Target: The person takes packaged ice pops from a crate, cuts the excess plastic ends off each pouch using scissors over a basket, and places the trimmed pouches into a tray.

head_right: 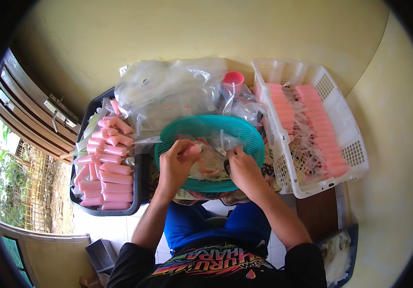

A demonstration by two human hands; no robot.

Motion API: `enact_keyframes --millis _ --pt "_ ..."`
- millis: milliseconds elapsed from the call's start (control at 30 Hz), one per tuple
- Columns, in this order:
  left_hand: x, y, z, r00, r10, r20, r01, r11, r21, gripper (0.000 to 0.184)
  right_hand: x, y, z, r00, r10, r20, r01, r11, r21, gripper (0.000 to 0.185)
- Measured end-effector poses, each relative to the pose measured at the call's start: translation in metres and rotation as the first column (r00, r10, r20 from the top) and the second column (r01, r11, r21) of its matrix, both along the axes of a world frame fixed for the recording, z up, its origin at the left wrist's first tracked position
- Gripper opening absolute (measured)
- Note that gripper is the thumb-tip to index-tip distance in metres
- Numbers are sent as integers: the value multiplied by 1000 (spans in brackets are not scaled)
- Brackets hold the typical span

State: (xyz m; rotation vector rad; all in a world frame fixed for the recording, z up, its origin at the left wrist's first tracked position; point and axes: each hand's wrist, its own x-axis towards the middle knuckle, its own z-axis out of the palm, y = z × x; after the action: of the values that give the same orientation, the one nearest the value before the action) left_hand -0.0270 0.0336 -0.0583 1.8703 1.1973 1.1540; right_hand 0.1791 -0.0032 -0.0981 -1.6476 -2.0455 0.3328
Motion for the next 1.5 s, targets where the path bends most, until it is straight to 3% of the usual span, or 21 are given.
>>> enact_keyframes --millis 167,267,333,367,433,633,767,933,1133,1267,1367,1500 --pt "-3 -1 -1 1000 17 4 -18 978 209 20 -1 2 -4 991 9 134 -9 1000 1 27" --pt "-4 -1 -2 998 29 61 -39 984 175 20 -5 3 7 1000 -7 -18 8 998 66 30" --pt "-4 -3 1 966 0 258 23 996 -87 22 -10 4 17 913 138 -384 -124 990 62 37" --pt "-4 -3 4 966 -1 257 23 996 -84 22 -15 2 24 913 140 -384 -124 990 65 37" --pt "-6 -4 10 899 -64 434 156 971 -181 21 -25 -2 39 832 190 -522 -193 980 48 43" --pt "-18 -6 20 858 -74 508 235 936 -262 21 -50 4 46 671 235 -703 -272 960 62 50" --pt "-28 -7 21 788 -7 615 223 935 -276 22 -67 7 57 651 280 -706 -317 945 82 49" --pt "-44 -12 40 614 65 787 271 919 -288 25 -86 15 76 673 263 -691 -281 955 90 42" --pt "-80 -7 49 739 52 671 180 946 -271 25 -104 31 70 658 321 -681 -321 938 133 31" --pt "-102 -1 54 789 105 605 117 942 -316 23 -120 41 68 612 337 -716 -383 918 105 34" --pt "-116 10 54 775 159 612 66 942 -329 22 -134 51 70 545 411 -730 -408 891 197 35" --pt "-135 33 60 739 195 645 50 939 -341 22 -151 67 75 433 299 -850 -364 921 138 30"
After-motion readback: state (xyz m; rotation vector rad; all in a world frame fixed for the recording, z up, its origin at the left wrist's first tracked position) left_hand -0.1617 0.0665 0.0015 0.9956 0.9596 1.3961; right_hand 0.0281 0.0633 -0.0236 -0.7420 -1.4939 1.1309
